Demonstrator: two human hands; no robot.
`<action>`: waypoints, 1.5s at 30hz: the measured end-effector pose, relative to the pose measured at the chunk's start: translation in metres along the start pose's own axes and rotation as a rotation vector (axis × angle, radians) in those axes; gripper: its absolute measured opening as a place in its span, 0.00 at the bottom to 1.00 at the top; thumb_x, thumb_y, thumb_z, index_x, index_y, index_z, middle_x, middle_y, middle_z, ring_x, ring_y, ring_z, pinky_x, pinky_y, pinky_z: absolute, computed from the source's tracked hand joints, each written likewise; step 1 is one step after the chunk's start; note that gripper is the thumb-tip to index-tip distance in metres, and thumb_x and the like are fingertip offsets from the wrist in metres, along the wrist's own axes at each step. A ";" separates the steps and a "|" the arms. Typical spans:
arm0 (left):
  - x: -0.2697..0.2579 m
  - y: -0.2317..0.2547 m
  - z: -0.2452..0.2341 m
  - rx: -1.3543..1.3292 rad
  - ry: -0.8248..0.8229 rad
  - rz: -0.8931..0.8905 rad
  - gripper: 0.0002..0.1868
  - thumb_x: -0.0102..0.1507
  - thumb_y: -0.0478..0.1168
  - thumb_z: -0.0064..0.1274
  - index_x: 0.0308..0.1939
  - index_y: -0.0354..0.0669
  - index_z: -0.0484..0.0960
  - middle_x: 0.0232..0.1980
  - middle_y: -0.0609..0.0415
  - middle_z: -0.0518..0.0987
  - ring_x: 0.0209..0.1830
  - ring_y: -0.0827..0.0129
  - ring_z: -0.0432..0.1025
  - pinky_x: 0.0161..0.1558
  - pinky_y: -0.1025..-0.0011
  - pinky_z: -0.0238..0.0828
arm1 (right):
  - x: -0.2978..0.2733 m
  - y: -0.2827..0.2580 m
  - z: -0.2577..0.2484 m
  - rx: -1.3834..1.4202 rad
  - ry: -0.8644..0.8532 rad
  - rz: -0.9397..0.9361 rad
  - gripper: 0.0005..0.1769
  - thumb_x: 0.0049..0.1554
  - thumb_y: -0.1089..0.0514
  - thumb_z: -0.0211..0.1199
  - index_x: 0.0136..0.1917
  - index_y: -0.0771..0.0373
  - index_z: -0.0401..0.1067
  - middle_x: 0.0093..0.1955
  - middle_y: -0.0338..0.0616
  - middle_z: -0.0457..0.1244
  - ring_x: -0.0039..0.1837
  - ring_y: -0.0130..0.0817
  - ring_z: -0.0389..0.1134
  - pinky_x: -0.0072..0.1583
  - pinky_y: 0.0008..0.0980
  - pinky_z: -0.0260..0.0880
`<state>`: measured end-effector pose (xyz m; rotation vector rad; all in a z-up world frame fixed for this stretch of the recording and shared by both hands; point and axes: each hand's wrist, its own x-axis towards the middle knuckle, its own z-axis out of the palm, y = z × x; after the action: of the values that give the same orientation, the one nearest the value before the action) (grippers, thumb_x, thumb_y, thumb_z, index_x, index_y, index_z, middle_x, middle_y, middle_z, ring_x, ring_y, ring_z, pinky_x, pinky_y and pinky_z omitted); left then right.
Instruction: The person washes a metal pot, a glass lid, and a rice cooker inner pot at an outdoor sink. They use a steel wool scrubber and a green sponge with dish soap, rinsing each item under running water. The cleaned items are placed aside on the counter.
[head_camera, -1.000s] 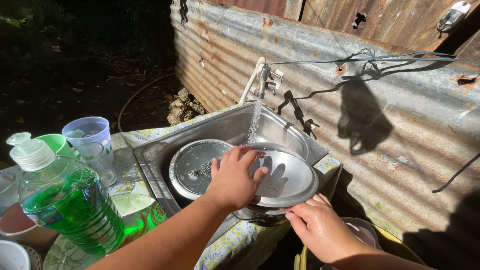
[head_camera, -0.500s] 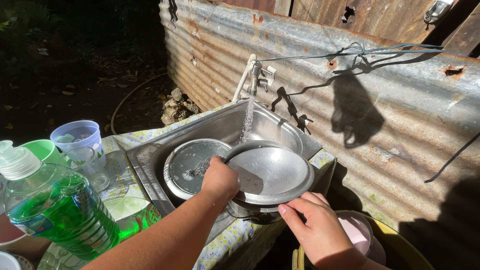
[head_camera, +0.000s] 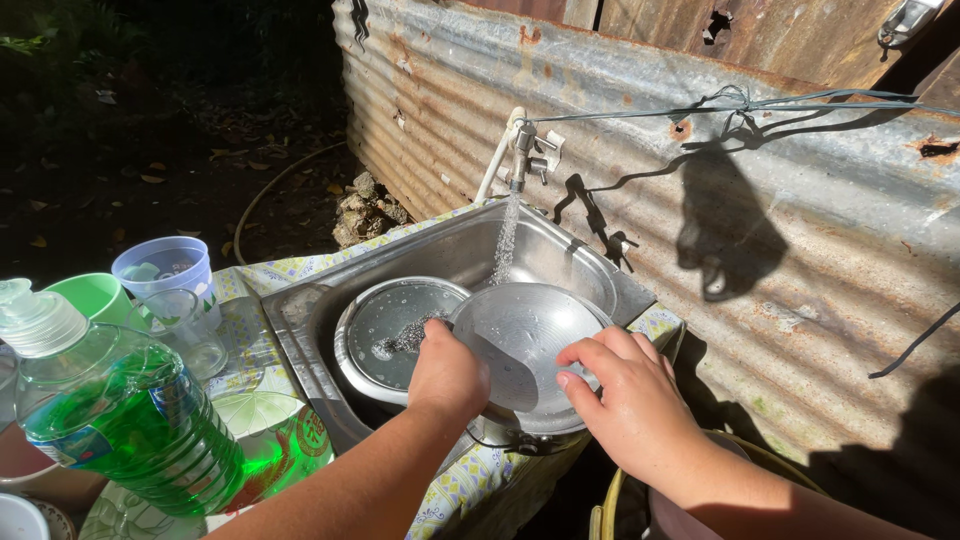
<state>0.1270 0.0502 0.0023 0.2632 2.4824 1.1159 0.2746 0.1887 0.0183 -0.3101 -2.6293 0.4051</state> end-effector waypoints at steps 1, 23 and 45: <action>-0.002 0.000 0.002 -0.007 0.015 0.034 0.29 0.64 0.35 0.51 0.66 0.34 0.59 0.68 0.37 0.68 0.68 0.46 0.67 0.67 0.59 0.65 | 0.006 0.002 0.002 -0.078 -0.046 0.015 0.16 0.51 0.51 0.67 0.54 0.49 0.77 0.55 0.39 0.63 0.60 0.42 0.63 0.59 0.45 0.62; -0.025 -0.037 -0.048 0.350 0.164 0.377 0.28 0.64 0.53 0.53 0.64 0.42 0.71 0.66 0.46 0.70 0.67 0.49 0.63 0.65 0.56 0.63 | 0.053 0.079 0.025 1.071 -0.377 1.099 0.26 0.56 0.63 0.59 0.69 0.62 0.68 0.62 0.54 0.69 0.61 0.49 0.72 0.63 0.53 0.73; -0.088 -0.039 -0.236 0.453 0.714 -0.167 0.29 0.60 0.53 0.68 0.61 0.48 0.77 0.45 0.44 0.82 0.24 0.56 0.80 0.20 0.64 0.72 | 0.058 0.071 0.041 1.086 -0.405 1.003 0.26 0.56 0.65 0.60 0.68 0.62 0.69 0.59 0.55 0.70 0.58 0.49 0.72 0.60 0.52 0.73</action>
<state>0.1032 -0.1629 0.1393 -0.2720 3.2968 0.6243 0.2156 0.2619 -0.0167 -1.1944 -1.9321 2.2305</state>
